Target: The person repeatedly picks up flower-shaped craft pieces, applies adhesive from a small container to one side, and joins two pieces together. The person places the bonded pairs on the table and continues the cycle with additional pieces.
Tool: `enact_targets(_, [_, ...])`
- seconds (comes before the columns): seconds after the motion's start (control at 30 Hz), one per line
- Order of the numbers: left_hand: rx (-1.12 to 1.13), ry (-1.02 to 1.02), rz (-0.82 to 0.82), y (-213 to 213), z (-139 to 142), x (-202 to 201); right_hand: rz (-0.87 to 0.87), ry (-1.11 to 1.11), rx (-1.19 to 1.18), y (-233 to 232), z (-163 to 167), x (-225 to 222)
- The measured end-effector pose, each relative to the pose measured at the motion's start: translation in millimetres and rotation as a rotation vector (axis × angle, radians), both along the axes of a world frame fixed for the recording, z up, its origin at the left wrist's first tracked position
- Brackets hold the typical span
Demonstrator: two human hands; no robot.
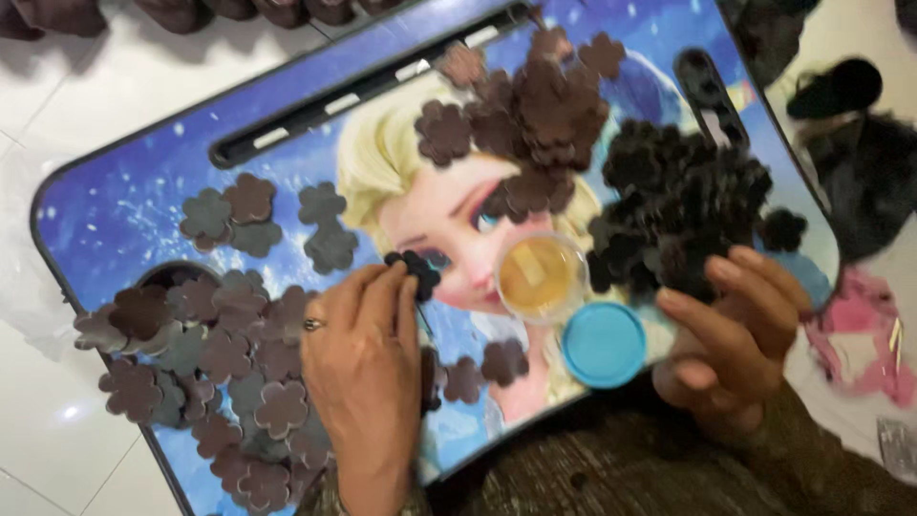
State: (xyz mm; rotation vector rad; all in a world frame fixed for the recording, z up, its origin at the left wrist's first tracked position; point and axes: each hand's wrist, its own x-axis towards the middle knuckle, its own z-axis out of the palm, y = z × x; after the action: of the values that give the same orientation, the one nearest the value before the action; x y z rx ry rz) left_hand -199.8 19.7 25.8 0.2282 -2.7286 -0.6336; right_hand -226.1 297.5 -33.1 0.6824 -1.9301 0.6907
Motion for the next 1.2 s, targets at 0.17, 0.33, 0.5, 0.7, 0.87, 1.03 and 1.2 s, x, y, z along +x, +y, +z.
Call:
enact_targets(0.17, [0.202,0.195,0.146,3,0,42,0.068,-0.021,0.088,3,15,7])
enact_targets(0.33, [0.880,0.120,0.120,10,-27,74,0.115,-0.363,0.242,-13,57,5])
enact_targets(0.5, [0.970,0.140,0.046,58,-66,78,0.178,-0.506,0.389,-32,76,-19])
enact_targets(0.7, [0.749,0.190,-0.025,50,-62,82,0.226,-0.606,0.425,-55,71,-22])
enact_targets(0.87, [0.692,0.224,0.037,48,-51,75,0.156,-0.580,0.414,-60,72,-11])
enact_targets(1.03, [0.558,0.270,0.043,42,-58,70,0.133,-0.576,0.430,-64,68,-16])
enact_targets(1.2, [0.793,0.193,0.116,41,-87,69,0.153,-0.601,0.429,-65,64,-32])
